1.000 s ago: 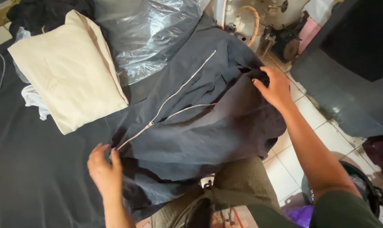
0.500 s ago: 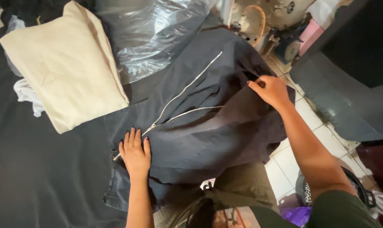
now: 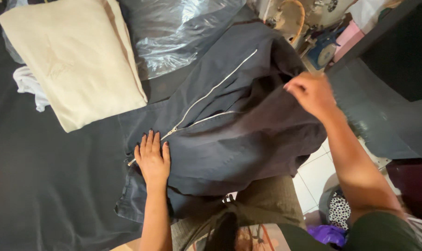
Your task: The person folds a dark gray zip-up jacket on a table. They smooth the fabric, fold the sleeves inward, and fold the body in half. A folded beige garment is visible nearby.
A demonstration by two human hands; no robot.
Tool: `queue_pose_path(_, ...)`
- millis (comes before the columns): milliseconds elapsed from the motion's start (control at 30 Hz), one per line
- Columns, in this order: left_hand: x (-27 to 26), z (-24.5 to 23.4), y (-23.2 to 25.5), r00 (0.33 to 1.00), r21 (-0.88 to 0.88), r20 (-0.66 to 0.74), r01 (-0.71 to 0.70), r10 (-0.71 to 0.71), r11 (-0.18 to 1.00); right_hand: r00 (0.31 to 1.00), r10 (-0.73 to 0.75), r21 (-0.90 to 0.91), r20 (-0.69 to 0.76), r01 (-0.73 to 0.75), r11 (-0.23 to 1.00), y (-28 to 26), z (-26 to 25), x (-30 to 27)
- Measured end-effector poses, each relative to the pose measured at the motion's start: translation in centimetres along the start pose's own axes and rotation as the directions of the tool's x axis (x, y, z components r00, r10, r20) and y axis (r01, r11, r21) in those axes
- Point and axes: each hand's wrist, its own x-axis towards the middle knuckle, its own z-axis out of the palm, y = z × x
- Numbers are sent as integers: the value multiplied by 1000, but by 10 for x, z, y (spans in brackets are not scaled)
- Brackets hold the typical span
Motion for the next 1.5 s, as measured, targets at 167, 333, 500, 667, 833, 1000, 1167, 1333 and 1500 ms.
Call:
queue_pose_path(167, -1, 1, -2, 1000, -8, -13, -6, 6, 1000, 882, -318, -220, -348, 254, 942, -13, -7, -27)
queue_pose_path(333, -1, 2, -3, 1000, -4, 1, 4, -4, 1000, 984, -74, -151, -163, 49, 987, 3, 11, -38)
queue_pose_path(500, -2, 5, -4, 1000, -15, -18, 14, -14, 1000, 911, -257, -330, -324, 145, 933, -48, 38, -26)
queue_pose_path(667, -3, 6, -2, 999, -6, -28, 20, -20, 1000, 960, -279, 454, -12, 254, 854, -152, 146, 4)
queue_pose_path(833, -16, -4, 9, 998, 88, 8, 62, -63, 994, 967, -237, 143, 97, 222, 964, -211, 237, 4)
queue_pose_path(1000, -27, -15, 12, 991, 60, 36, 124, -126, 990, 978, -185, -100, 91, 194, 976, -202, 259, -16)
queue_pose_path(1167, -27, -17, 12, 990, 46, 45, 130, -132, 990, 974, -226, -112, 34, 228, 967, -205, 269, -22)
queue_pose_path(1333, -29, -16, 10, 990, 6, 40, 134, -135, 991, 986, -149, -139, 75, 159, 978, -206, 272, -21)
queue_pose_path(1500, -29, -17, 9, 991, -7, 25, 132, -131, 991, 988, -118, -118, 102, 130, 984, -206, 271, -20)
